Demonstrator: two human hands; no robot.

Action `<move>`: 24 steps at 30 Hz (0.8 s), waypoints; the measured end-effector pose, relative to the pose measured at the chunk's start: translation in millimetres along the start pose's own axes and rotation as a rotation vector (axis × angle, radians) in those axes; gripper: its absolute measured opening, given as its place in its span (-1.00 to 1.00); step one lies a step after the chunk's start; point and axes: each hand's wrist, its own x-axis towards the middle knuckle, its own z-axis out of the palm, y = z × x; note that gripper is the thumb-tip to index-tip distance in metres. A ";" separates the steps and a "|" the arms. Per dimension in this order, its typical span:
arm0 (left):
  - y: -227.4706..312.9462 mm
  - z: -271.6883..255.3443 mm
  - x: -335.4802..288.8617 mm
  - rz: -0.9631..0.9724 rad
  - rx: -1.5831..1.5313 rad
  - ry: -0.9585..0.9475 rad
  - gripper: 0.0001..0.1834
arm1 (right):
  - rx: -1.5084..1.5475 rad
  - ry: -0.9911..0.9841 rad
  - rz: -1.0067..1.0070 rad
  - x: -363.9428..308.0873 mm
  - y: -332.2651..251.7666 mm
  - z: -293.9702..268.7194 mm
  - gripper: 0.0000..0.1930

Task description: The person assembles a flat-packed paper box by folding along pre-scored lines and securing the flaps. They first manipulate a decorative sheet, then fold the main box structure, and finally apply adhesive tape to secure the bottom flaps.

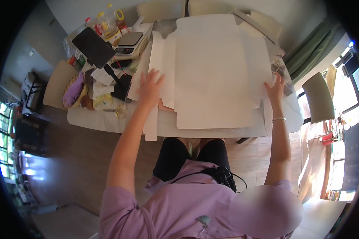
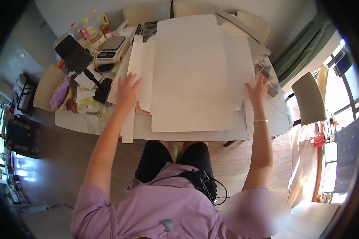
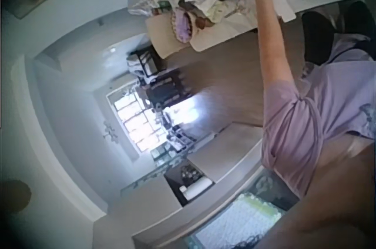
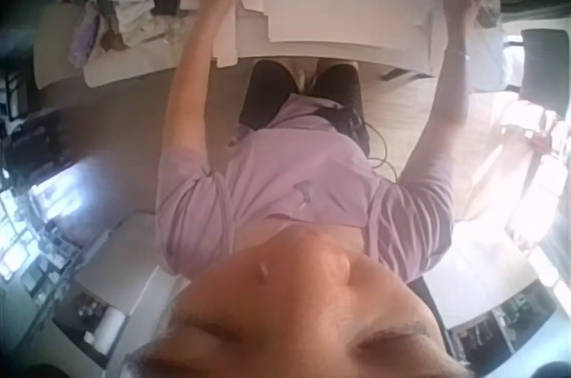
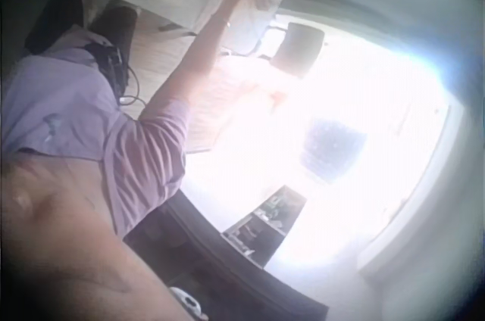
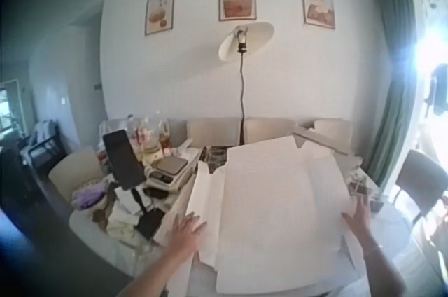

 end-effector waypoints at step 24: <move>99.4 -80.7 -25.3 0.222 -0.516 -0.705 0.26 | 0.232 -0.791 -0.799 -153.8 -126.1 -59.9 -0.06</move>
